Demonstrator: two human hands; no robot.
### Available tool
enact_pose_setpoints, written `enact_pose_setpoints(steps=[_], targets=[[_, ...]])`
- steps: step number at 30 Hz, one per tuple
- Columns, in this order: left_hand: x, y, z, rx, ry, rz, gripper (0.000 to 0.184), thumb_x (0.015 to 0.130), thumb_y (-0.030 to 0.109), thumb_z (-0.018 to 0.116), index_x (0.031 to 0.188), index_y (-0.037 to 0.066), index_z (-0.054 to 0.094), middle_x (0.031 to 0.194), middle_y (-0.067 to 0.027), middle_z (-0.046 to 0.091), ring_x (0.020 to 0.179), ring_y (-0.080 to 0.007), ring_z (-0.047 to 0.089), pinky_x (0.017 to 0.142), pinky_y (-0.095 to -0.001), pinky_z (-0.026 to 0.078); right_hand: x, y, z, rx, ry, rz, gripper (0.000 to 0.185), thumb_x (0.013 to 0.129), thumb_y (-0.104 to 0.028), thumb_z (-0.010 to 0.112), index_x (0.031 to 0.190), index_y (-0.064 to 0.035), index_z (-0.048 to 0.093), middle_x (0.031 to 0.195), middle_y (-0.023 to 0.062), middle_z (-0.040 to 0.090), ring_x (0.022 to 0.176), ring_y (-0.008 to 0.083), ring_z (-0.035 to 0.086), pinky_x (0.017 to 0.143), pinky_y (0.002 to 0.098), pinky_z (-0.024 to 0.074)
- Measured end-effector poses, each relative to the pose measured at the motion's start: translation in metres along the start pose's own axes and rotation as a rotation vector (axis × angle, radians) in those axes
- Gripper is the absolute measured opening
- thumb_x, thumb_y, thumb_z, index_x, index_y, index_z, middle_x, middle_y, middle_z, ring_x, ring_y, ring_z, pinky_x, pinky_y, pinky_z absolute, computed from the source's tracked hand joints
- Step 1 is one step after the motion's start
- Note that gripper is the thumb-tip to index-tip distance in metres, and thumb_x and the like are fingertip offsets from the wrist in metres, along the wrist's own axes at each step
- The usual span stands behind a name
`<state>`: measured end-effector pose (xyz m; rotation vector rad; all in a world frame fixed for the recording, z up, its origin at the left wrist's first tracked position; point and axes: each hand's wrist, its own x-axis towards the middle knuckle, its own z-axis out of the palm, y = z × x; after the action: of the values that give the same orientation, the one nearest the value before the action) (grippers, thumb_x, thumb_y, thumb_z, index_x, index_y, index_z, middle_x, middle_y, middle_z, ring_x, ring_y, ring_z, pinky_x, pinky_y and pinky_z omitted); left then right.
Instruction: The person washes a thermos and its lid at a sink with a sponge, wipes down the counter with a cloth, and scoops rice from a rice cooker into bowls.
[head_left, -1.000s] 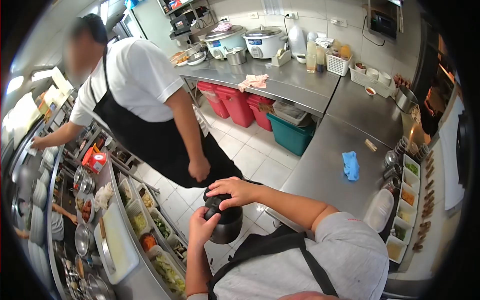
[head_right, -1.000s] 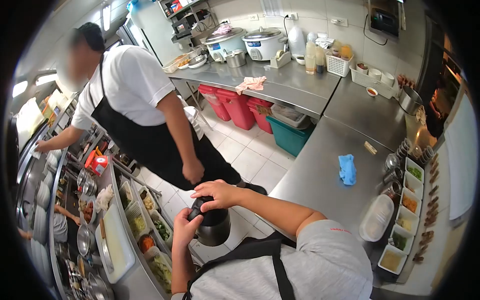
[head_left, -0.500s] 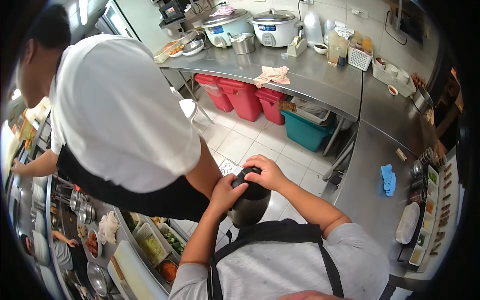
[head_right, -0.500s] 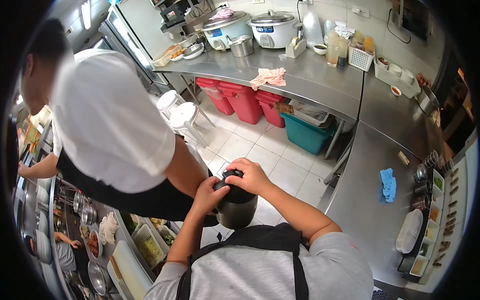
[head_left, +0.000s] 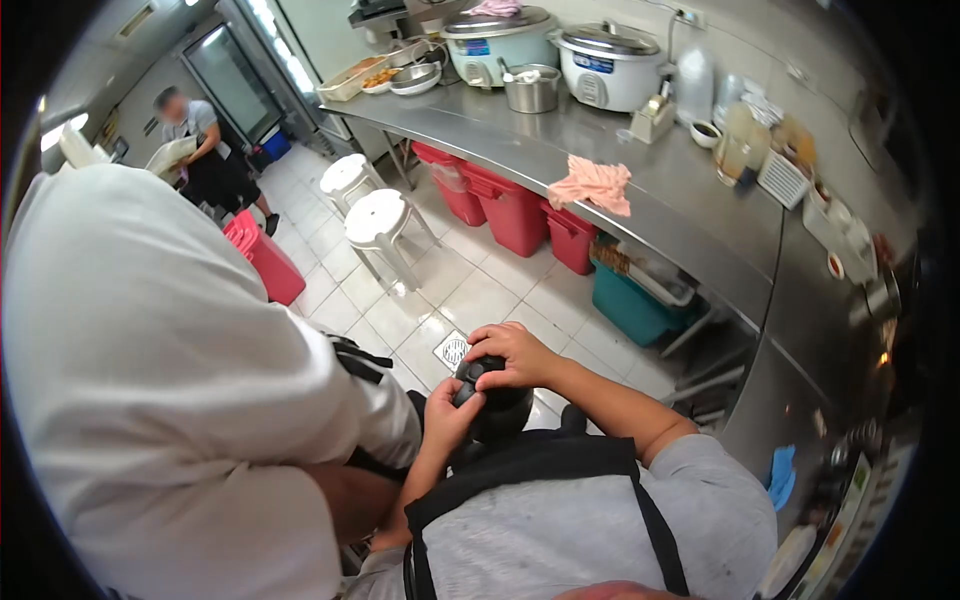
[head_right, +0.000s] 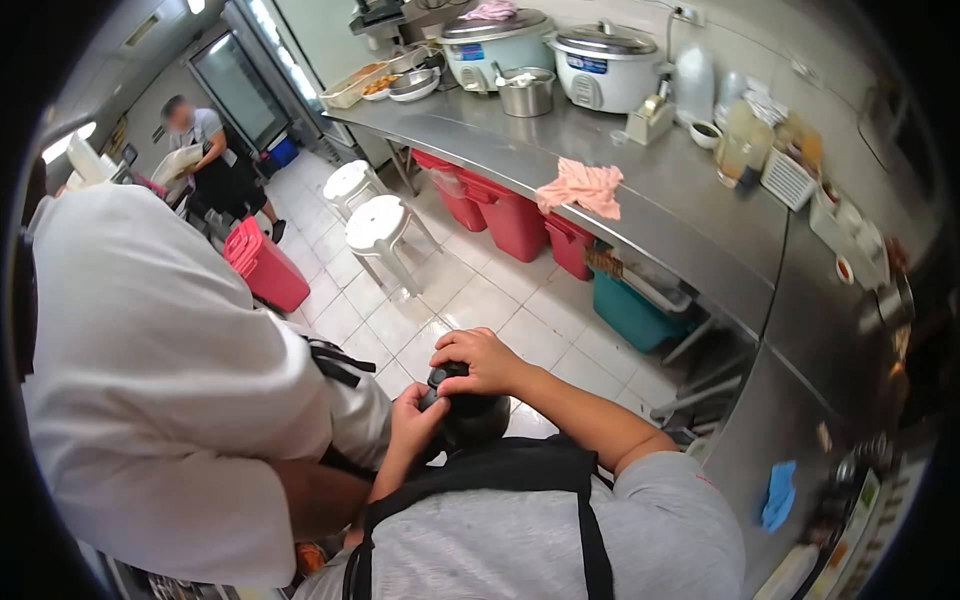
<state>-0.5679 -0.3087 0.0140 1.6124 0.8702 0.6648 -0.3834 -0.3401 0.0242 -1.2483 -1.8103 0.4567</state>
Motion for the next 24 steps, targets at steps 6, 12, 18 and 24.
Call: enact_pose_setpoints(steps=[6,12,18,24], targets=[[0.086,0.034,0.030,0.030,0.028,-0.037,0.020,0.068,0.015,0.065,0.071,0.002,0.050,0.060,0.0006,0.049,0.055,-0.0064,0.044,0.049,-0.0211,0.036,0.044,0.061,-0.078,-0.039,-0.064,-0.058,0.049,0.064,-0.045,0.064,0.102,-0.0149,0.057,0.111,0.0118,0.050,0.104,0.0266,0.046,0.089,0.0408,0.0302],[0.156,0.037,0.028,-0.137,0.147,-0.145,0.018,0.069,0.014,0.064,0.072,0.002,0.051,0.060,0.0013,0.048,0.053,-0.0053,0.042,0.048,-0.0207,0.035,0.079,0.186,-0.158,-0.520,-0.074,0.629,0.056,0.073,-0.038,0.057,0.121,-0.0140,0.040,0.126,0.0196,0.033,0.116,0.0336,0.033,0.093,0.0474,0.0280],[0.231,0.042,-0.013,-0.116,0.258,-0.168,0.017,0.070,0.012,0.063,0.072,0.002,0.049,0.060,0.0015,0.048,0.052,-0.0041,0.040,0.047,-0.0191,0.032,0.079,0.319,-0.203,-0.804,0.035,1.026,0.051,0.076,-0.029,0.048,0.124,-0.0141,0.038,0.133,0.0137,0.026,0.123,0.0318,0.021,0.097,0.0473,0.0196],[0.340,0.027,-0.072,-0.127,0.288,-0.087,0.016,0.070,0.011,0.062,0.070,0.003,0.048,0.058,0.0027,0.047,0.050,-0.0031,0.039,0.045,-0.0186,0.030,0.057,0.344,-0.203,-0.920,0.238,0.865,0.041,0.079,-0.022,0.046,0.119,-0.0168,0.045,0.129,0.0107,0.035,0.122,0.0295,0.025,0.097,0.0445,0.0197]])
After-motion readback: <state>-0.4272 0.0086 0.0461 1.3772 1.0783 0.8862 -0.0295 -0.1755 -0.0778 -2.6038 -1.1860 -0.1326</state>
